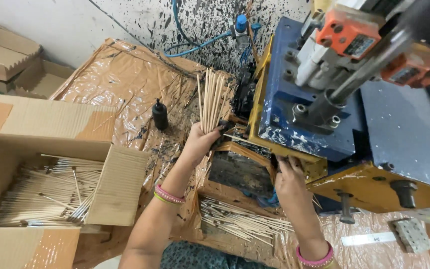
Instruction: Processing or bundling incense sticks using an industrial machine and manual sorting.
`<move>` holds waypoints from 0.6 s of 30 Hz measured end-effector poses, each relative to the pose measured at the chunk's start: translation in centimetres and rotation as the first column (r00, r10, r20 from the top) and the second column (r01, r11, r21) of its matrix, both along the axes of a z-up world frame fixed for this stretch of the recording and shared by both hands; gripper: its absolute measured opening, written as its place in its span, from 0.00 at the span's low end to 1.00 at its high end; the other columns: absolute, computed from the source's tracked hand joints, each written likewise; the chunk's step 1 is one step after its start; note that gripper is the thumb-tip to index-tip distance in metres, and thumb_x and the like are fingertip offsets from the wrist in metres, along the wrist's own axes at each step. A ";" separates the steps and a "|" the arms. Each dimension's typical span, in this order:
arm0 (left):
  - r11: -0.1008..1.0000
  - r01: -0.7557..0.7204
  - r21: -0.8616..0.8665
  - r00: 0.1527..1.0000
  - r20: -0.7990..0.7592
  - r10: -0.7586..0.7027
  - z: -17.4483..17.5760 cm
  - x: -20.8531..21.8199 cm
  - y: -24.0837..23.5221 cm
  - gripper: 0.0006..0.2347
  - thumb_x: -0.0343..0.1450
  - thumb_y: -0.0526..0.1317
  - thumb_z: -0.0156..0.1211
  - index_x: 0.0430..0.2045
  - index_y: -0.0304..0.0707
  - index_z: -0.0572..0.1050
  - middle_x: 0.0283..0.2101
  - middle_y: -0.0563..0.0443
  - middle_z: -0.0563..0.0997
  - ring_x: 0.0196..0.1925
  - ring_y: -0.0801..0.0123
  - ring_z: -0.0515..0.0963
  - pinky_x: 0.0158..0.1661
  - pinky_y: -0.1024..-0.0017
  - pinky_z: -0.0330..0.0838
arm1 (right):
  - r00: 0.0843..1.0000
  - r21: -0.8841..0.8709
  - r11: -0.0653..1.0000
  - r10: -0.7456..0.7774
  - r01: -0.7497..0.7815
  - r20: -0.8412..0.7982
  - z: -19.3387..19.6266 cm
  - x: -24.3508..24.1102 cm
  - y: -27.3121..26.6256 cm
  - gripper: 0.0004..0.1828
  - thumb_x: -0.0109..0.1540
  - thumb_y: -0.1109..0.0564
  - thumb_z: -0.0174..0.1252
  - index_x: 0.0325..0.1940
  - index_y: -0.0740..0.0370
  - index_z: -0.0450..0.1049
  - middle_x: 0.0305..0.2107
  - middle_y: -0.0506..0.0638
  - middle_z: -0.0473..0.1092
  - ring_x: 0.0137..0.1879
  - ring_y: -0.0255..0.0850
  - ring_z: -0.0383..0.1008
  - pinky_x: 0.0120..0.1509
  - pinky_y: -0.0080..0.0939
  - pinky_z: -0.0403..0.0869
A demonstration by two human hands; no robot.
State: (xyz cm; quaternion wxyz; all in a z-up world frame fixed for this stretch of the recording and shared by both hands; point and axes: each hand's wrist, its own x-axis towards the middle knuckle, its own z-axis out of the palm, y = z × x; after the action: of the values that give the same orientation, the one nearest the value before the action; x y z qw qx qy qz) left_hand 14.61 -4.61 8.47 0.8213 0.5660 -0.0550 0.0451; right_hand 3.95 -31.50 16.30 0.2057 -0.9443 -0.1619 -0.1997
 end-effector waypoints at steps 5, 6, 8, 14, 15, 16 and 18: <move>0.999 -0.011 0.038 1.000 -0.015 0.011 0.3 -0.2 0.0 0.02 0.69 0.28 0.59 0.31 0.30 0.78 0.27 0.59 0.77 0.26 0.83 0.71 0.27 0.81 0.67 | 0.972 -0.007 0.984 -0.180 0.180 -0.148 -4.0 3.1 -1.9 0.16 0.62 0.60 0.55 0.53 0.67 0.76 0.39 0.67 0.74 0.45 0.62 0.75 0.49 0.55 0.73; 0.999 -0.033 0.024 0.998 -0.054 0.034 1.4 -1.1 0.0 0.02 0.70 0.29 0.58 0.32 0.31 0.78 0.26 0.58 0.77 0.24 0.81 0.71 0.25 0.79 0.66 | 1.000 0.088 0.996 -0.028 0.029 -0.009 -5.9 4.6 -2.9 0.16 0.62 0.62 0.54 0.52 0.67 0.77 0.40 0.66 0.75 0.45 0.60 0.75 0.50 0.53 0.73; 0.999 -0.041 0.020 0.994 -0.099 0.043 1.8 -3.4 0.0 0.02 0.71 0.30 0.57 0.33 0.32 0.77 0.25 0.56 0.77 0.21 0.80 0.71 0.22 0.78 0.66 | 0.986 0.166 0.979 0.095 -0.118 0.140 -4.1 3.3 -2.4 0.16 0.61 0.63 0.54 0.51 0.67 0.78 0.41 0.64 0.75 0.46 0.58 0.75 0.52 0.51 0.73; 0.854 -0.385 0.350 0.917 0.250 0.311 -10.1 -13.8 3.5 0.08 0.73 0.29 0.52 0.44 0.25 0.75 0.33 0.49 0.78 0.31 0.74 0.76 0.29 0.76 0.71 | 0.953 0.170 0.969 -0.212 0.177 0.217 -1.4 -7.0 -6.6 0.09 0.59 0.62 0.64 0.43 0.60 0.84 0.33 0.53 0.78 0.35 0.45 0.78 0.43 0.43 0.74; 0.818 -0.389 0.424 0.921 0.159 0.355 -11.8 -16.5 4.3 0.10 0.72 0.29 0.52 0.46 0.24 0.75 0.38 0.45 0.80 0.37 0.68 0.79 0.36 0.72 0.73 | 0.931 0.297 0.925 -0.302 0.235 0.204 -2.7 -8.2 -8.3 0.09 0.60 0.63 0.64 0.45 0.63 0.82 0.36 0.54 0.78 0.39 0.43 0.78 0.46 0.42 0.74; 0.779 -0.385 0.496 0.913 0.081 0.400 -13.3 -18.5 5.2 0.13 0.71 0.28 0.52 0.48 0.23 0.75 0.43 0.41 0.83 0.43 0.61 0.81 0.43 0.69 0.75 | 0.901 0.422 0.861 -0.390 0.283 0.190 -3.8 -9.1 -10.0 0.09 0.61 0.64 0.64 0.46 0.65 0.80 0.39 0.55 0.78 0.42 0.41 0.79 0.49 0.41 0.74; 0.758 -0.411 0.506 0.899 0.087 0.429 -16.0 -19.3 6.2 0.12 0.72 0.28 0.53 0.48 0.24 0.75 0.43 0.40 0.82 0.43 0.61 0.80 0.44 0.69 0.74 | 0.882 0.456 0.814 -0.456 0.359 0.120 -6.5 -9.6 -12.1 0.13 0.61 0.65 0.62 0.50 0.68 0.78 0.42 0.57 0.77 0.45 0.41 0.78 0.51 0.41 0.74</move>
State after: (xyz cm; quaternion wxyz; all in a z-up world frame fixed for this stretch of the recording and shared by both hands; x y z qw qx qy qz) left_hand -4.66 1.62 -7.51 0.6105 0.7619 0.0772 0.2021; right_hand -5.60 -43.61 9.82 0.3367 -0.8610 0.0704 -0.3745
